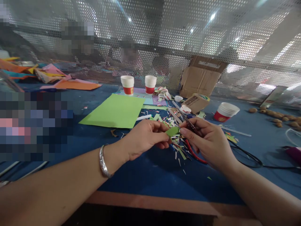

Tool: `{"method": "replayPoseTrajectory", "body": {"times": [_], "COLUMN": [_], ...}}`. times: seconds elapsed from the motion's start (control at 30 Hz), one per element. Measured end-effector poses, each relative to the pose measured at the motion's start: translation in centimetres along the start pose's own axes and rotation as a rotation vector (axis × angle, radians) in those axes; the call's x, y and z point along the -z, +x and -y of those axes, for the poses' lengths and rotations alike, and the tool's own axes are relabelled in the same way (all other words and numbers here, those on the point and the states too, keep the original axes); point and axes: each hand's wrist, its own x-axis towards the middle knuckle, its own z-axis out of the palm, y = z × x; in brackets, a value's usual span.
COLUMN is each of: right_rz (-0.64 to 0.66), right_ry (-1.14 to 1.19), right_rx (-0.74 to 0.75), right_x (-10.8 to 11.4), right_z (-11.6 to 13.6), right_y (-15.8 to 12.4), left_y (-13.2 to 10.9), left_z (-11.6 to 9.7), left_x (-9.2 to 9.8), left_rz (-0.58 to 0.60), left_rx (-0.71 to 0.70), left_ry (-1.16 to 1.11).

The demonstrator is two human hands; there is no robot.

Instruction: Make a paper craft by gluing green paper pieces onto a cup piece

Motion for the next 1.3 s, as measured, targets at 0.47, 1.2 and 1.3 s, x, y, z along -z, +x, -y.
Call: {"method": "replayPoseTrajectory", "body": {"times": [0.47,1.2,1.3], "right_rz": [0.14,0.124,0.108], "right_ry": [0.0,0.058,0.055], "right_rx": [0.025,0.074,0.067], "right_x": [-0.1,-0.1,0.0], "right_z": [0.7,1.0,0.9], "right_y": [-0.1,-0.5,-0.5], "left_y": [0.2,0.2,0.2], "left_z": [-0.7,-0.7,-0.9], "left_x": [1.4,1.6,1.7], "left_rz": [0.22,0.331,0.316], "left_rx": [0.211,0.212,0.189], "left_ry": [-0.127,-0.145,-0.102]}}
